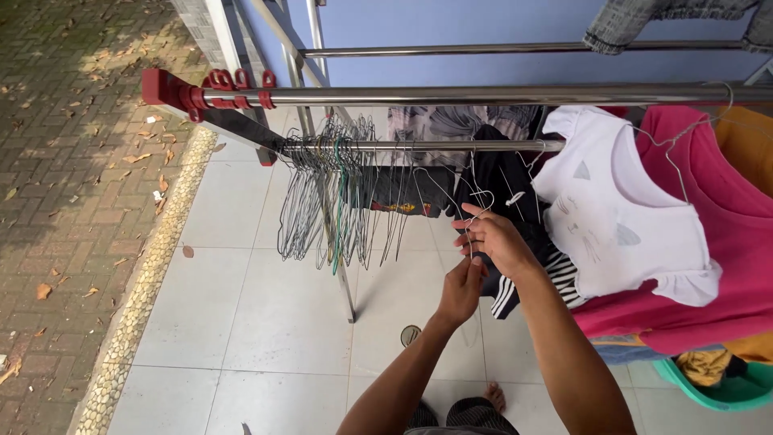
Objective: The person takes clothes from a green laundry basket, places them on wire hangers, and hangs them on a metal clothes rack. The person handles a dark t-shirt and a pair of black shorts, hanging each item individually.
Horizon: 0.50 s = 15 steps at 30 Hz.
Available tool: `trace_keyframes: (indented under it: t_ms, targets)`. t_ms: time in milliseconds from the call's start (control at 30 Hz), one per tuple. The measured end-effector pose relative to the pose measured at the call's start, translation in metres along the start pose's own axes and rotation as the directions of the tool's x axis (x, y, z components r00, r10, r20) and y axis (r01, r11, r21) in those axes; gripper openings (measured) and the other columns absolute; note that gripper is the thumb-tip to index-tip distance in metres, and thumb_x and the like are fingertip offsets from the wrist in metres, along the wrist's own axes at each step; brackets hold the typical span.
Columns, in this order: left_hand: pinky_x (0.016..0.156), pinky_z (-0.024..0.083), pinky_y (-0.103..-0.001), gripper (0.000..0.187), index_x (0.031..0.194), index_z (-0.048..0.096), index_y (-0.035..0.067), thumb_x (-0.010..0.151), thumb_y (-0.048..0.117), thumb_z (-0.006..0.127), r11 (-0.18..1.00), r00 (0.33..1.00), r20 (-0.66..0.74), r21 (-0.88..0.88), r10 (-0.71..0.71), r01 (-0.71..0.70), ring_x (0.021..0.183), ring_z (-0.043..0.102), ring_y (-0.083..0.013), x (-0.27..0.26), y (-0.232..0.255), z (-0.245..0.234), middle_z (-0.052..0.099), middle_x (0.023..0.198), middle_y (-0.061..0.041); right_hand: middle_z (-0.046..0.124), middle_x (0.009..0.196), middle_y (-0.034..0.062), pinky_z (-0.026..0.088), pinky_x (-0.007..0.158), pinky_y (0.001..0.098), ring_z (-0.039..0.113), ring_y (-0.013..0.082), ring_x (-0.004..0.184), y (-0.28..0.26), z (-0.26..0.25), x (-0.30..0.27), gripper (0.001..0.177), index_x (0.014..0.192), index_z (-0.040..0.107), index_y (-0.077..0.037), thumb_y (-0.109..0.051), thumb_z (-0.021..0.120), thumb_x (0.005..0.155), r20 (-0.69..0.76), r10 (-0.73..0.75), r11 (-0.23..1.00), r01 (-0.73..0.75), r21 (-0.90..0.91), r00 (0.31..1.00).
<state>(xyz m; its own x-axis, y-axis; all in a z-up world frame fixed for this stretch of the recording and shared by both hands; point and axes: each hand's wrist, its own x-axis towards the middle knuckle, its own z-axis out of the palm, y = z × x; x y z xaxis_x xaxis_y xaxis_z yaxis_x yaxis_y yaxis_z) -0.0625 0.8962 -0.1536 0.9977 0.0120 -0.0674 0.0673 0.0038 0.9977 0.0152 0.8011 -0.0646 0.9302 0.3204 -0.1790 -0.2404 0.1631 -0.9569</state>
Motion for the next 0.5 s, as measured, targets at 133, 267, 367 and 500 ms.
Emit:
trace_keyframes:
  t_ms: [133,267,367,500]
  targets:
    - [0.064,0.050,-0.037,0.045,0.076,0.063,0.014,0.114,0.031,0.046,0.992,0.987,0.129,0.077,0.094,-0.104,0.060,0.061,-0.0258,-0.030,0.022,0.060,0.060,0.059,-0.007,0.068,0.082,0.0202,0.032,0.037,0.0210,0.043,0.0096,0.046,-0.037,-0.019,-0.058,0.053,0.141,0.052,0.010,0.003,0.061,0.089,-0.151,-0.140,0.983,0.119,-0.138,0.979]
    - [0.078,0.055,-0.053,0.027,0.102,0.070,0.002,0.109,0.020,0.051,0.932,0.855,0.514,0.271,0.072,-0.242,0.087,0.070,-0.0428,-0.063,0.036,0.113,0.071,0.090,-0.022,0.052,0.063,0.0103,0.026,0.038,0.0168,0.034,0.0052,0.046,-0.046,-0.082,-0.118,0.024,0.117,0.070,0.007,-0.007,0.059,0.100,-0.277,-0.302,0.952,0.276,-0.129,0.912]
    - [0.081,0.057,-0.052,0.024,0.111,0.068,0.000,0.107,0.017,0.051,0.895,0.715,0.693,0.261,0.086,-0.361,0.095,0.070,-0.0426,-0.082,0.042,0.173,0.070,0.100,-0.024,0.044,0.059,0.0081,0.025,0.039,0.0186,0.029,0.0073,0.049,-0.066,-0.132,-0.171,0.022,0.113,0.070,0.009,-0.002,0.057,0.099,-0.317,-0.453,0.891,0.438,-0.121,0.834]
    - [0.090,0.057,-0.054,0.023,0.121,0.066,0.001,0.104,0.007,0.052,0.958,0.566,0.816,0.055,0.119,-0.280,0.107,0.069,-0.0411,-0.106,0.062,0.269,0.069,0.111,-0.025,0.042,0.056,0.0086,0.028,0.041,0.0201,0.030,0.0094,0.050,-0.109,-0.198,-0.274,0.021,0.109,0.070,0.012,0.000,0.058,0.098,-0.370,-0.642,0.758,0.627,-0.180,0.671]
